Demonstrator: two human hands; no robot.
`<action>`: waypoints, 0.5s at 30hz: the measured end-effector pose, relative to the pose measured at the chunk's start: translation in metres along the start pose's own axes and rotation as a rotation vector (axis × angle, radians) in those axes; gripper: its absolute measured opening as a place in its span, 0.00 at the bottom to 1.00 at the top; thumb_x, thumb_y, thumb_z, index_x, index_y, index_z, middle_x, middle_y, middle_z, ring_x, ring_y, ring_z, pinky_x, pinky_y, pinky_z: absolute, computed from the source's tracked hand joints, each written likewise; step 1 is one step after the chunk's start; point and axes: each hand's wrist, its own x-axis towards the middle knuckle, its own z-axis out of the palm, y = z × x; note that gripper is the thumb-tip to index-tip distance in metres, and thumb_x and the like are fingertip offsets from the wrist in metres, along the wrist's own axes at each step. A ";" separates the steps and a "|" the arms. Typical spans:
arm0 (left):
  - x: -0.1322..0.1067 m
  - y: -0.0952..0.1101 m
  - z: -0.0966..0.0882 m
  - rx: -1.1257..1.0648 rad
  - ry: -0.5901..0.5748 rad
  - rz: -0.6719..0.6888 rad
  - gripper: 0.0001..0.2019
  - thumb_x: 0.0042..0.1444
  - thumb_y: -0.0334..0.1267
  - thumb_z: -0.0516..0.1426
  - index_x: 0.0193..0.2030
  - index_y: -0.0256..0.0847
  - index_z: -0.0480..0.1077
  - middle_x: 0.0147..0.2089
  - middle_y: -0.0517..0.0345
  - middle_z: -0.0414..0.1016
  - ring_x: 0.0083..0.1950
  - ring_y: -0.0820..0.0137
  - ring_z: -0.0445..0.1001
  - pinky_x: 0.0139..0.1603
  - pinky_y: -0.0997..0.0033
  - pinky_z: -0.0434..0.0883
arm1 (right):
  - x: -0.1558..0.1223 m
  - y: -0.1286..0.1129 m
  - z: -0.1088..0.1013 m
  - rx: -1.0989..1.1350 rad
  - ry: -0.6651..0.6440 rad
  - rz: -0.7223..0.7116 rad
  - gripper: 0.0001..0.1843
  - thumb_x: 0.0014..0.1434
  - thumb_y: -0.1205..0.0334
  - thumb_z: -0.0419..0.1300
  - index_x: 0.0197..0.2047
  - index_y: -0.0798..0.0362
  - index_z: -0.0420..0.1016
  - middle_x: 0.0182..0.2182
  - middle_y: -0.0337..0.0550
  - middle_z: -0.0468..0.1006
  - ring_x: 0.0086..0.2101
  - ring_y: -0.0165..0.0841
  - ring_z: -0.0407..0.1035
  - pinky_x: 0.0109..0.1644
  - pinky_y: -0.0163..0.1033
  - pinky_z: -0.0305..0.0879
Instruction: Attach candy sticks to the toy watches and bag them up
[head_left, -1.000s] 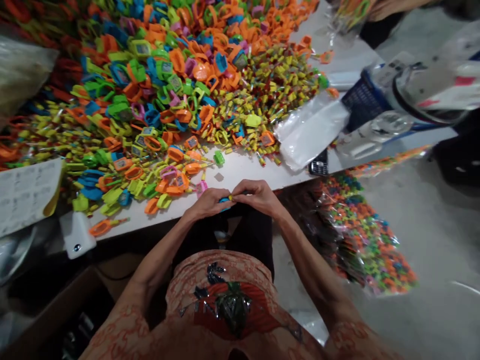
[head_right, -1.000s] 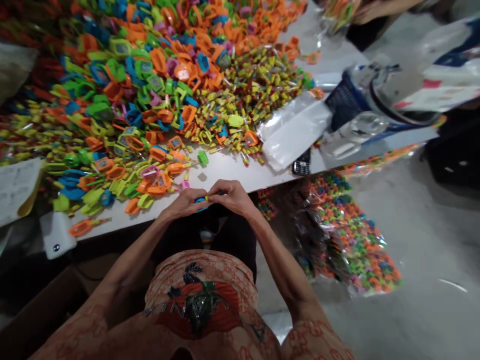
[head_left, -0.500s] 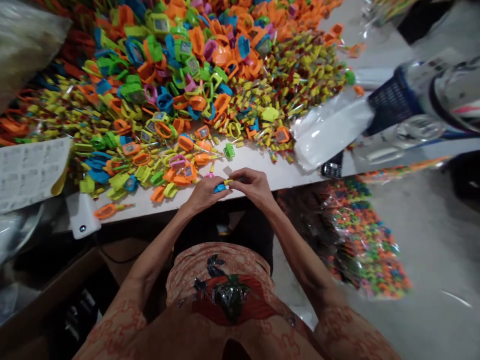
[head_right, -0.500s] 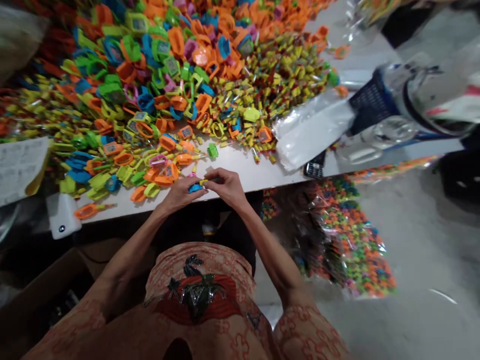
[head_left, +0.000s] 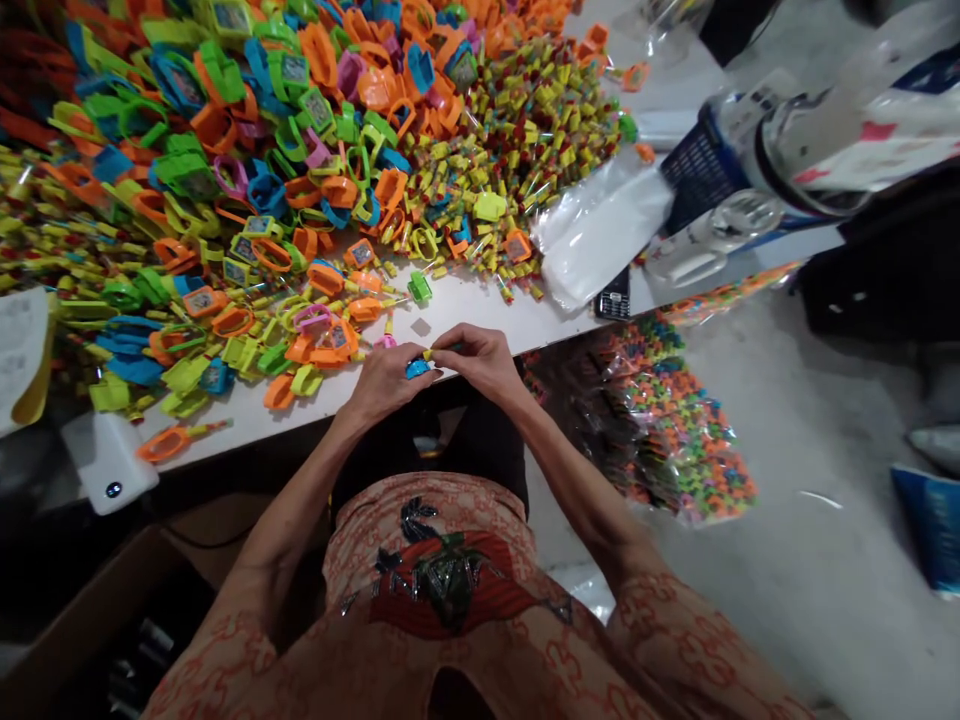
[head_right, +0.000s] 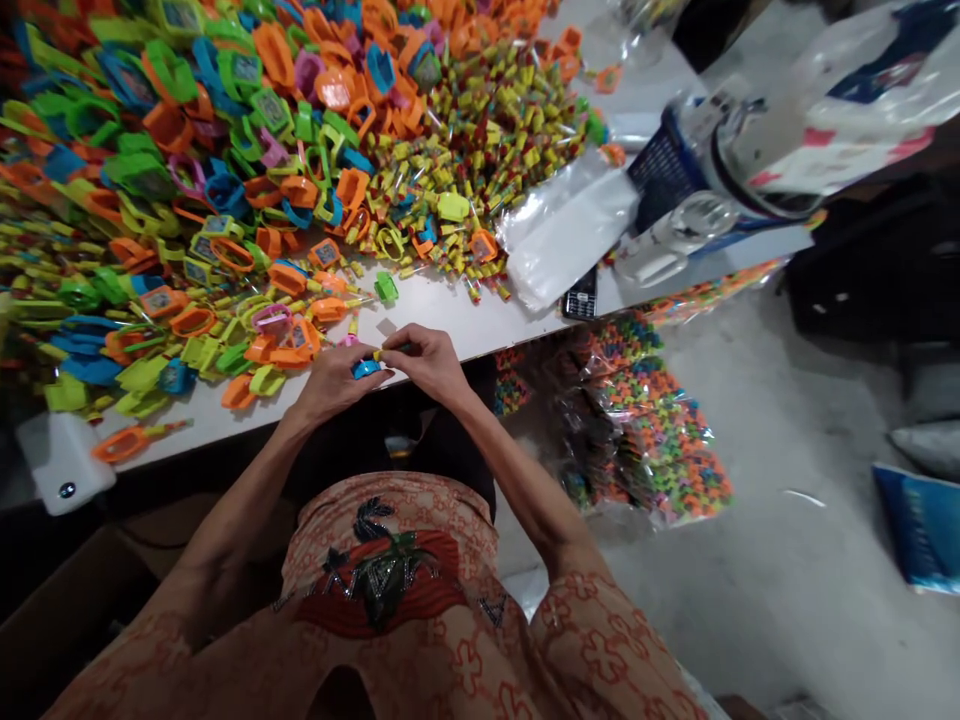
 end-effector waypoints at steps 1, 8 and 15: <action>0.000 0.000 0.000 0.000 -0.001 0.001 0.11 0.59 0.47 0.64 0.39 0.41 0.78 0.34 0.55 0.82 0.36 0.65 0.77 0.39 0.67 0.67 | -0.001 -0.001 -0.001 0.000 -0.004 -0.005 0.20 0.49 0.45 0.74 0.31 0.54 0.81 0.27 0.40 0.80 0.29 0.30 0.70 0.34 0.36 0.68; -0.008 -0.001 0.001 -0.064 -0.003 0.056 0.15 0.62 0.49 0.59 0.30 0.40 0.73 0.28 0.58 0.75 0.30 0.70 0.71 0.32 0.70 0.61 | -0.002 -0.013 -0.010 0.009 -0.176 0.009 0.19 0.49 0.47 0.75 0.31 0.55 0.82 0.28 0.42 0.81 0.30 0.31 0.73 0.36 0.36 0.71; -0.008 0.001 -0.003 -0.163 -0.101 0.042 0.21 0.64 0.52 0.55 0.24 0.40 0.67 0.23 0.61 0.68 0.27 0.73 0.65 0.29 0.70 0.55 | 0.002 -0.010 -0.014 0.056 -0.271 0.098 0.16 0.46 0.52 0.76 0.30 0.56 0.83 0.27 0.41 0.82 0.29 0.30 0.73 0.35 0.36 0.71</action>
